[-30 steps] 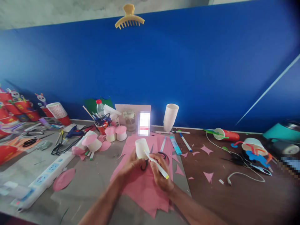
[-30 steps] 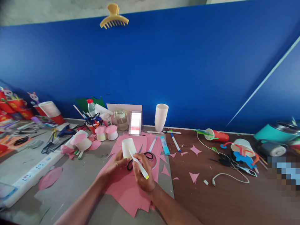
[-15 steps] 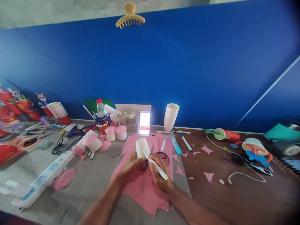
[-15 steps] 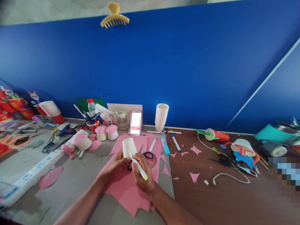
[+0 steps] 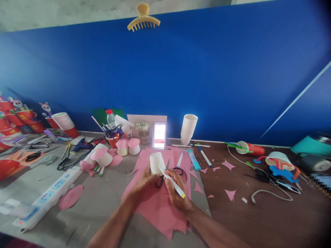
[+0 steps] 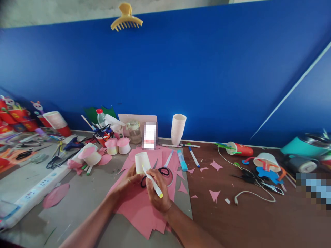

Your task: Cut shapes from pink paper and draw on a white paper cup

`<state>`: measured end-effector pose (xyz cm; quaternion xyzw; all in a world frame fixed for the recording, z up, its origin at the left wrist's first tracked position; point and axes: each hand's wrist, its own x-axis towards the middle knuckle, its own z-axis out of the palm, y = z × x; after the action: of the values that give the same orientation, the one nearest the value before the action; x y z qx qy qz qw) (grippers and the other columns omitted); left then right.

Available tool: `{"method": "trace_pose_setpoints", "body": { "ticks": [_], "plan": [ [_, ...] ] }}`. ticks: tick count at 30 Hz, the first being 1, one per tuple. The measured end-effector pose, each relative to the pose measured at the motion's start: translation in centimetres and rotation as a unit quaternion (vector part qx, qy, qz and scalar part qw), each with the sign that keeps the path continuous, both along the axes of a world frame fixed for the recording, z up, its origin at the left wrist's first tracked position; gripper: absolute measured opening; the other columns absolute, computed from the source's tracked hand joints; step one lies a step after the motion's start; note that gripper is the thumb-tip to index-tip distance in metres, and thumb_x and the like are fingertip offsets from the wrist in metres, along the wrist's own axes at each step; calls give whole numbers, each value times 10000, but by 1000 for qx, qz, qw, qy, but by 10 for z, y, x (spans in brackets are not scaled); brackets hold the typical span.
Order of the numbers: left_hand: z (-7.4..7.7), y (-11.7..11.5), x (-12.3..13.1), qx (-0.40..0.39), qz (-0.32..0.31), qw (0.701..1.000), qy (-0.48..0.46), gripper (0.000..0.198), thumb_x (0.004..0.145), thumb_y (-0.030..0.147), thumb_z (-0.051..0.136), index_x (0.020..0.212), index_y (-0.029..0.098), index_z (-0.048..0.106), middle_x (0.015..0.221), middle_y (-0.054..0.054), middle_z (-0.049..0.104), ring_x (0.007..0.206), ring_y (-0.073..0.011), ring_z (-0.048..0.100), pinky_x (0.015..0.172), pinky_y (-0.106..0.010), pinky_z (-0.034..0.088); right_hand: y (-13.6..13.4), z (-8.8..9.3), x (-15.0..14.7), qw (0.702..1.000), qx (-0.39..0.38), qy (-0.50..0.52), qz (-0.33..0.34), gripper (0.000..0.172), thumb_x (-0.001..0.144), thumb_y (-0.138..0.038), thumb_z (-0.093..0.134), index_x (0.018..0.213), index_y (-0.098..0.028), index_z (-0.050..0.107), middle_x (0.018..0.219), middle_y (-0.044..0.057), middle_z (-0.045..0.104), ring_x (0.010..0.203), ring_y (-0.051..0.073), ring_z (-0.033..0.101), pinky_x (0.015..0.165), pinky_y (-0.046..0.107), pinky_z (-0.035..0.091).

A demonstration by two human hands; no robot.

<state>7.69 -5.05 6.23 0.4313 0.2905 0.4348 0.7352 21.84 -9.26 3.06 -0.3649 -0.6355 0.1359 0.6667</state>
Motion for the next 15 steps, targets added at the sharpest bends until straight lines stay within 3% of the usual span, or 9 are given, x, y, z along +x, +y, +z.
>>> {"method": "trace_pose_setpoints", "body": {
  "ticks": [15],
  "plan": [
    [4,-1,1,9,10,1000,12,442,655,367,917,937,176,634,748,11,608,648,-123,520,597,-237,392,0,0,1,1000,-11,-25,-5,203,986,-209,547,1157,-244,650,998,79,725,918,229,718,822,347,613]
  ]
}}
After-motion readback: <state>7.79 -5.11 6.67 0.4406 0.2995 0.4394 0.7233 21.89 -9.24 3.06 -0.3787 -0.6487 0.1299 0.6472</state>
